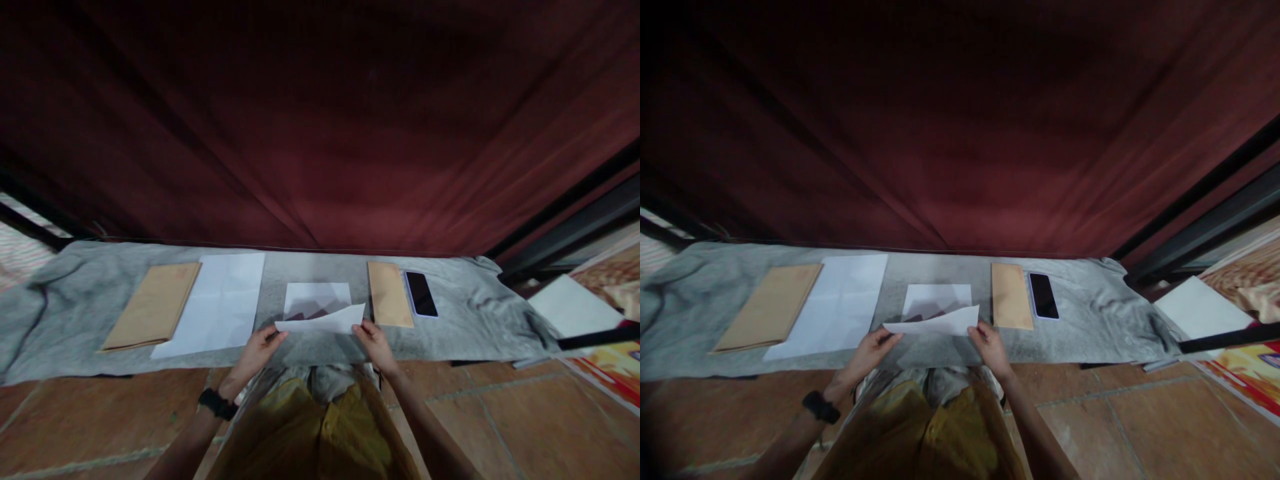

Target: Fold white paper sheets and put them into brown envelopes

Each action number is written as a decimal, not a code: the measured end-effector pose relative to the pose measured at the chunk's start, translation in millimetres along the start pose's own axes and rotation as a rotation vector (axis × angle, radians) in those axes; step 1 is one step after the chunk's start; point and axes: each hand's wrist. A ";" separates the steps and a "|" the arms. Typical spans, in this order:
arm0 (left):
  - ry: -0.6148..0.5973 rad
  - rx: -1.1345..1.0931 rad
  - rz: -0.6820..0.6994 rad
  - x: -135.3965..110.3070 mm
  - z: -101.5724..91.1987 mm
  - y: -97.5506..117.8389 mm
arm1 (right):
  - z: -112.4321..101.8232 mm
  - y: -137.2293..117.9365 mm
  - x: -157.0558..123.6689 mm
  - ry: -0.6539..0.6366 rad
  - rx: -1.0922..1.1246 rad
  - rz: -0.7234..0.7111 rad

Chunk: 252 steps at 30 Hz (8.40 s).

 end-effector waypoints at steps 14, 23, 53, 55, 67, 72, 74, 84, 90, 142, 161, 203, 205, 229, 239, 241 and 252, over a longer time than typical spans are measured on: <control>0.320 0.190 0.045 13.6 17.5 7.4 | 17.1 2.7 25.9 0.168 -0.330 -0.036; 0.364 0.277 0.014 20.5 17.7 13.3 | 31.7 11.4 28.9 0.166 -0.577 -0.102; 0.342 0.138 -0.076 23.9 15.5 14.6 | 26.3 19.0 26.4 0.159 -0.447 -0.056; 0.318 0.070 -0.093 26.5 13.9 14.4 | 24.4 18.2 27.3 0.173 -0.346 -0.044; 0.205 -0.082 0.111 10.0 -3.7 23.3 | 3.5 6.3 13.6 0.183 -0.034 -0.103; 0.001 0.098 0.243 -5.2 -5.6 4.8 | -6.6 14.4 -7.8 -0.066 -0.152 -0.251; -0.101 0.269 0.375 -10.4 -7.6 0.5 | -11.4 14.4 -14.6 -0.212 -0.260 -0.364; -0.340 0.586 0.481 -25.2 -13.0 -3.3 | -23.4 -0.8 -31.6 -0.514 -0.547 -0.507; -0.066 0.210 0.084 -8.2 -1.4 -2.5 | -11.2 0.3 -12.4 -0.229 -0.396 -0.257; 0.343 0.877 -0.322 69.1 34.9 66.9 | 38.9 -16.9 79.4 -0.025 -1.201 0.243; 0.380 0.869 -0.276 72.0 41.5 61.1 | 45.6 -32.5 60.9 0.008 -1.076 -0.085; 0.431 0.889 0.169 35.5 71.0 8.3 | 72.9 19.7 48.0 -0.071 -1.069 -0.345; 0.435 0.890 0.169 35.5 70.9 7.2 | 73.1 15.7 53.5 -0.072 -1.061 -0.309; 0.419 0.941 0.161 38.6 72.2 9.0 | 43.3 21.5 122.5 -0.165 -1.034 -0.192; 0.413 0.906 0.161 36.1 70.4 11.1 | 18.0 0.7 173.6 -0.349 -0.930 0.035; 0.410 0.891 0.171 35.3 69.3 11.2 | 14.3 -0.2 180.3 -0.370 -0.902 0.057; 0.418 0.917 0.184 36.3 69.1 9.0 | 5.2 3.0 175.7 -0.343 -0.761 0.104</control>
Point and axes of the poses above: each hand's wrist, its own x-axis towards the middle knuckle, its own z-axis out of the palm, y = z × x, and after that the axes turned 11 degrees about -z, right-handed
